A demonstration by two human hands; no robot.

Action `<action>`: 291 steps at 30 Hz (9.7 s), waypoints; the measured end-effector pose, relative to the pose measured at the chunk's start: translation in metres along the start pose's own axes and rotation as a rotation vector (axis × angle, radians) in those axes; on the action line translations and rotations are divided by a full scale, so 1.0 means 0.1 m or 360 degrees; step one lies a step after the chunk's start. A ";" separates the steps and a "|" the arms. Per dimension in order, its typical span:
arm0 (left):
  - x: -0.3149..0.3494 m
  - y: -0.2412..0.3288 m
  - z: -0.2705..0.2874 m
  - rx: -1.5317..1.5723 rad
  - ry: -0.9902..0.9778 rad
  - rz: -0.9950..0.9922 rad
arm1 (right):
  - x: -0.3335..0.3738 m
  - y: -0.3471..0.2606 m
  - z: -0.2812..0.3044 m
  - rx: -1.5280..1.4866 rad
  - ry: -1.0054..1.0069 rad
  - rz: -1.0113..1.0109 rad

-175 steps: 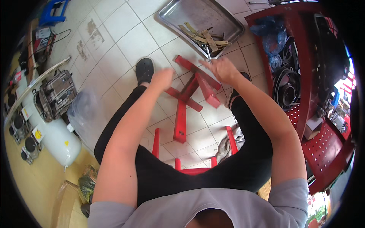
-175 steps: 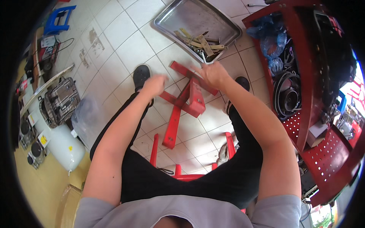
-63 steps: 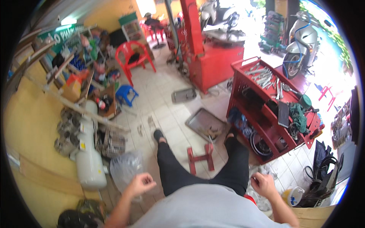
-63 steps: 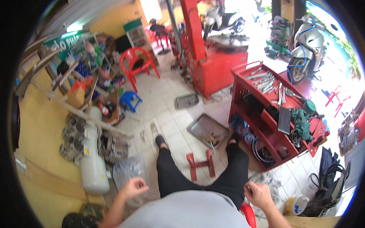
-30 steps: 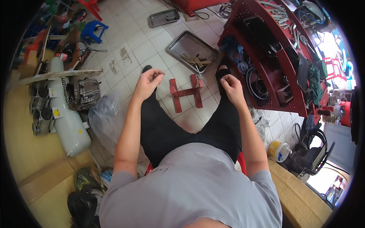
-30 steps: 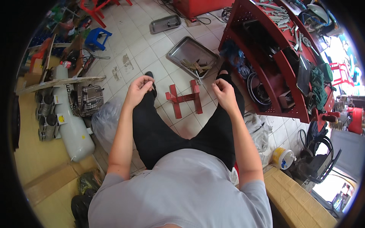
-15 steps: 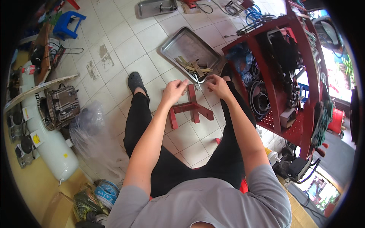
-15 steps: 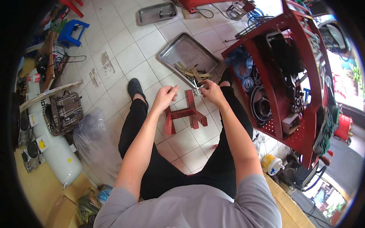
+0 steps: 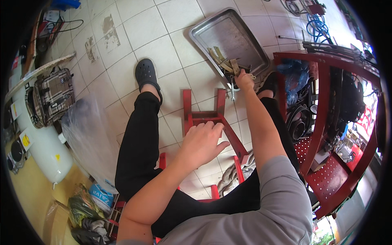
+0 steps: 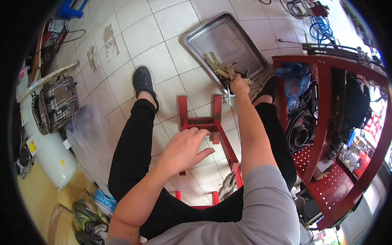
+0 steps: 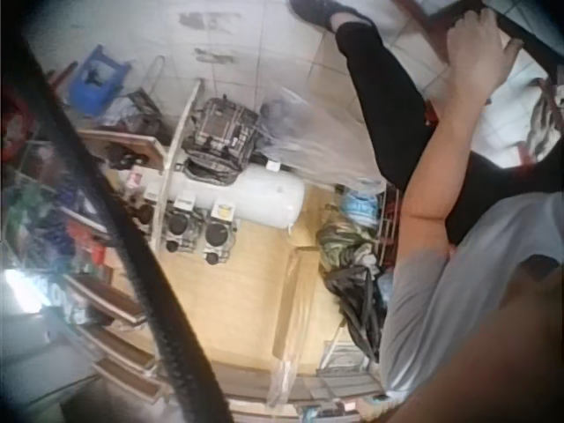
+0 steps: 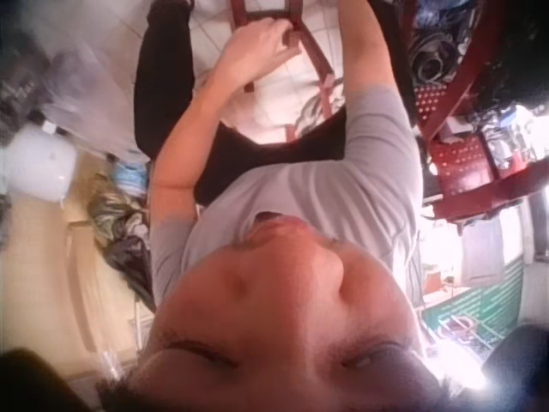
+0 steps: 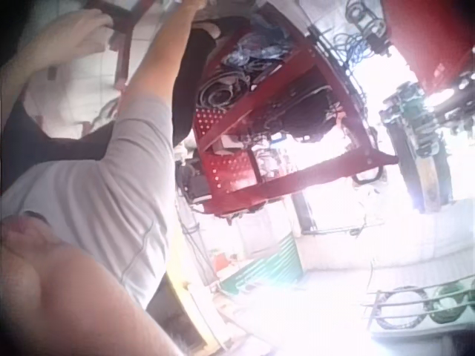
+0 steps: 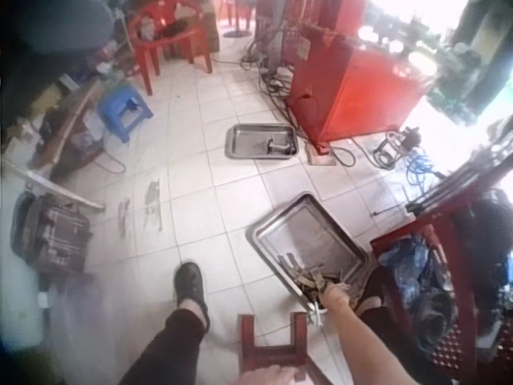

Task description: The person sits on a low stool and assembles a metal mechanism using a screw, a nut, and a flat metal plate. They insert the screw through the plate, tighten the nut by hand, and then attach a white plastic component to the assembly.

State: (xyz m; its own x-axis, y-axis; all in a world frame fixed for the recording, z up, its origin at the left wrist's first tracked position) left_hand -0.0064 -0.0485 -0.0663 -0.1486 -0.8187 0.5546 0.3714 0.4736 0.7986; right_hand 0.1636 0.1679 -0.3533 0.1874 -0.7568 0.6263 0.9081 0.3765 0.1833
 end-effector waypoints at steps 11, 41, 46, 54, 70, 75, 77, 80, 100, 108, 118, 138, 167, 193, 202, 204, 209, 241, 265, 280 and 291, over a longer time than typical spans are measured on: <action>-0.17 0.02 -0.11 -0.0043 0.0012 0.0006 | 0.09 0.16 0.08 0.0197 0.0474 0.0182; -0.75 0.39 0.09 0.2072 0.0541 -0.0546 | 2.52 0.20 1.75 -0.3354 -0.1092 0.0803; -0.94 0.41 -0.12 0.1952 0.0437 -0.0338 | 2.41 0.40 1.74 -0.1814 0.0572 0.0538; -1.11 0.47 -0.38 0.1860 0.0312 -0.0438 | 2.53 0.53 1.80 -0.0714 0.1386 0.0348; -0.89 0.82 0.12 -0.0100 0.1107 -0.1252 | 2.54 0.64 1.79 -0.0678 0.1226 0.0336; -1.01 0.65 0.06 0.1975 0.0804 -0.0388 | 2.44 0.72 1.77 -0.1227 0.1019 0.0409; -1.08 0.54 0.03 0.2514 0.0708 -0.0146 | 2.41 0.74 1.76 -0.1264 0.0998 0.0364; -1.08 0.40 0.13 0.2605 0.0558 -0.0104 | 2.36 0.78 1.76 -0.1535 0.0503 0.0421; 0.63 0.24 0.39 0.2407 0.1035 -0.0225 | 3.06 0.57 0.28 -0.1720 -0.0810 0.0047; 0.34 0.15 0.27 0.2544 0.0922 -0.0109 | 2.87 0.76 0.72 -0.0727 0.0476 0.0398; -0.30 0.13 0.31 0.2081 0.0951 0.0045 | 1.40 0.32 0.61 0.0094 0.0353 0.0517; 0.02 0.28 0.65 0.2314 0.0840 0.0498 | -0.08 -0.47 0.24 0.0905 0.0745 0.1160; 0.91 0.60 0.02 -0.0038 0.1276 -0.0384 | 3.73 0.17 1.95 -0.1868 0.1140 0.0837; 0.49 0.39 0.06 0.0086 0.1232 -0.0318 | 3.59 0.12 2.09 -0.1445 0.1419 0.0812; 0.54 0.47 0.04 -0.0058 0.1213 -0.0196 | 3.54 0.19 2.03 -0.1347 0.1293 0.0769; 0.53 0.44 0.04 -0.0071 0.1234 -0.0195 | 3.55 0.20 2.04 -0.1323 0.1220 0.0738; 0.51 0.36 0.07 -0.0043 0.1291 -0.0306 | 3.54 0.25 2.03 -0.1232 0.1127 0.0703; 0.55 0.45 -0.01 -0.0303 0.1313 -0.0627 | 3.45 0.40 2.04 -0.1047 0.0495 0.0410; 0.50 0.36 0.01 -0.0288 0.1394 -0.0584 | 3.42 0.46 2.01 -0.1610 0.0756 0.0929; 0.53 0.37 0.01 -0.0304 0.1289 -0.0598 | 3.57 0.49 2.17 -0.1142 0.0503 0.0412; 0.49 0.28 0.00 -0.0178 0.1252 -0.0555 | 3.35 0.55 2.01 -0.1894 0.0529 0.0956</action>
State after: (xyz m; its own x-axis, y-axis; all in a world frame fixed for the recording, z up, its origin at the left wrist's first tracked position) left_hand -0.0031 -0.0752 -0.0163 0.3908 -0.9176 -0.0732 0.5167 0.1529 0.8424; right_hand 0.2008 0.0420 0.0188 0.5887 -0.7965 0.1377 0.3949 0.1348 -0.9088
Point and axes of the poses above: each hand's wrist, its own x-axis away from the middle knuckle, its own z-axis out of the back of the hand, y = z × x, the point moved 2 cm from there along -x, towards the middle knuckle, and after that the axes turned 15 degrees about x, right-handed, at the moved point
